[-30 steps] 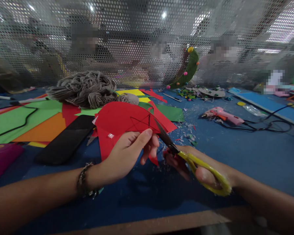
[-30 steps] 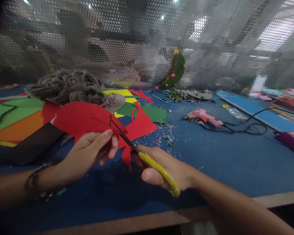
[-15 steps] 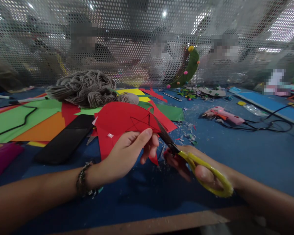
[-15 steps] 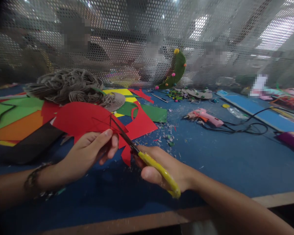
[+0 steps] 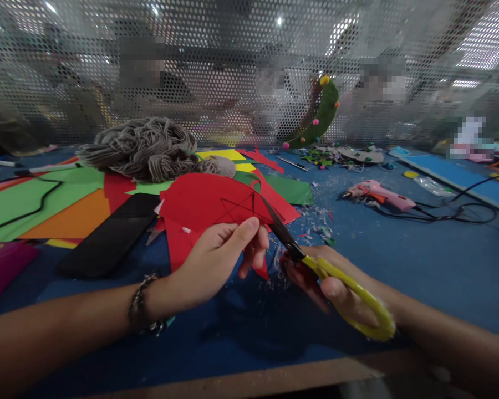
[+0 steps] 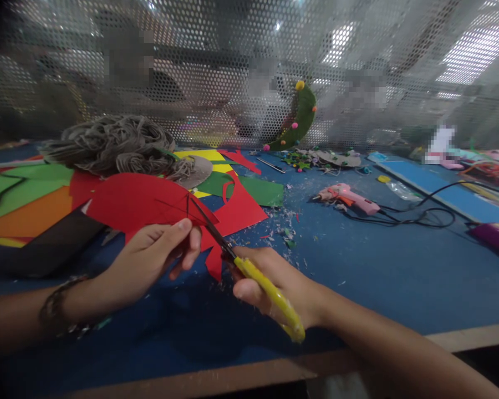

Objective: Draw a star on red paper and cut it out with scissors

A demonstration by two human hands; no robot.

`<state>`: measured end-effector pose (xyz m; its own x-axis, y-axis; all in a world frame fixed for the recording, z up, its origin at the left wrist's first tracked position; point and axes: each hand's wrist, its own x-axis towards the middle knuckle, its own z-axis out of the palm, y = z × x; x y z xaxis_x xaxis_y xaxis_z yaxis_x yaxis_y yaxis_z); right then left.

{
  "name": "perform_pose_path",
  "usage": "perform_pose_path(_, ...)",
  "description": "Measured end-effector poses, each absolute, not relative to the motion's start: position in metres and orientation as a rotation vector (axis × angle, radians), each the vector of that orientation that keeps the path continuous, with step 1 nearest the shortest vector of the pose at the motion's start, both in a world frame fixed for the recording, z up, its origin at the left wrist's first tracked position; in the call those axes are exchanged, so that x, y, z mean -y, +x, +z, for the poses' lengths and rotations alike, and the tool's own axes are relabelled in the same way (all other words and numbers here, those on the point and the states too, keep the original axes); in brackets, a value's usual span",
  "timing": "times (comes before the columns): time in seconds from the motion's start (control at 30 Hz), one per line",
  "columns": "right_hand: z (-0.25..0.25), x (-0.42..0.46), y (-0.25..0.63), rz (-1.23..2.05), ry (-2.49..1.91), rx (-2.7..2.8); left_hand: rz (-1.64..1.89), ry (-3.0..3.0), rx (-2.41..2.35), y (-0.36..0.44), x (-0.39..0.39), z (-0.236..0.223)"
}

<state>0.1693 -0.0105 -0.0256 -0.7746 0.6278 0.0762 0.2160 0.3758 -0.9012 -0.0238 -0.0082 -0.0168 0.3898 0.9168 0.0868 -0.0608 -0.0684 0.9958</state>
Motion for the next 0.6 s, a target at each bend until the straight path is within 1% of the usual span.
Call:
perform_pose_path(0.4,-0.0268,0.01,0.1698,1.182,-0.757,2.294,0.994,1.406,-0.813,-0.0247,0.0082,-0.0152)
perform_pose_path(0.6,-0.0236,0.0083,0.1717,1.243,-0.762,2.31,0.992,1.488,-0.82,-0.0275,0.0079,-0.0132)
